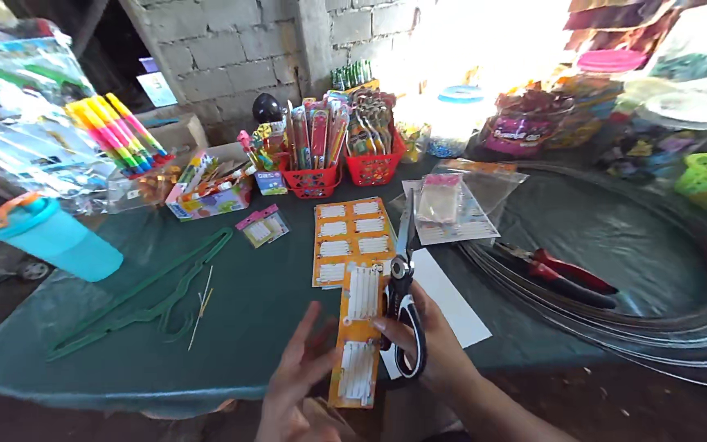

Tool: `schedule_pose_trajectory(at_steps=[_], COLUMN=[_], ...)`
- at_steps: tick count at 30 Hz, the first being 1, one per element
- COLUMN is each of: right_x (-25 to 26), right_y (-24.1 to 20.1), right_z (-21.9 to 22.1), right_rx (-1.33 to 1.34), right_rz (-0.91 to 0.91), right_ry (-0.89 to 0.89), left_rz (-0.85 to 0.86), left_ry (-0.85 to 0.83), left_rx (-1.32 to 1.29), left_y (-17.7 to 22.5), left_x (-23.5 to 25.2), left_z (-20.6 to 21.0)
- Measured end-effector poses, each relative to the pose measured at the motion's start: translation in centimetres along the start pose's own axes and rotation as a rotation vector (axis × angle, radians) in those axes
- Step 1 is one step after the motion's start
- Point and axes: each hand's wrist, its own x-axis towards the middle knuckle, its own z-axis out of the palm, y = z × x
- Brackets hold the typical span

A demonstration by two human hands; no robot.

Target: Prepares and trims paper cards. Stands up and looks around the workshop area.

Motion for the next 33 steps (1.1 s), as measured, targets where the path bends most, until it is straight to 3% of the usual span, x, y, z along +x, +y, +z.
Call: schedule_pose_trajectory(at_steps=[2,4,8,10,13,15,19,22,23,24,26,27,30,33], right_x=[0.2,0.5,2.7,3.3,3.4,3.1,3.4,4.5,5.0,5.4,6.6,7.2,8.8,10.2], right_y=[0.1,-0.2,-1.6,-2.5,-3.6,-3.9,-4.3,-6.1,-6.8,-7.2,-7.3,-7.4,-7.0,-5.2], right_z=[-0.2,-0.4,-4.7,-7.4,-9.9,-10.5,-10.7,-9.9,-9.5,-9.3,-8.6,-7.8,-5.7,-5.0], right_rx=[-0.068,-0.249,-1.020,-1.277,-1.411,-1.432,-1.445,-1.567,-1.591,-1.589,-1.466,-1.356,-1.025,-0.797], right_rz=[0.008,-0.051,-0.301,-0.246,-0.067,-0.004,-0.048,0.085,0.077,-0.043,-0.384,-0.471,-0.523,-0.461], right_ry=[-0.064,-0.096,0.033,0.027,-0.125,-0.207,-0.343,-0.488,-0.496,-0.457,-0.291,-0.226,-0.166,-0.183], left_rz=[-0.116,-0.149,-0.152,-0.167,-0.170,-0.160,-0.103,-0.097,-0.102,-0.111,-0.108,-0.098,-0.076,-0.074], left_ry=[0.097,0.185,0.261,0.274,0.276,0.272,0.254,0.231,0.228,0.224,0.229,0.237,0.273,0.288], left_rx=[-0.121,-0.016,0.070,0.061,0.069,0.069,0.063,0.060,0.049,0.037,0.009,0.000,-0.035,-0.064], left_y=[0.9,1.0,-0.1,-0.4,-0.8,-1.0,-1.7,-2.3,-2.4,-2.5,-2.7,-2.8,-3.5,-4.7], left_x=[0.9,2.1,4.2,5.3,7.1,8.3,11.0,13.3,14.0,14.6,15.6,15.9,16.1,15.6], left_z=[0.4,0.9,0.4,-0.1,-0.8,-0.9,-0.5,0.2,0.5,0.9,1.6,2.0,2.8,2.8])
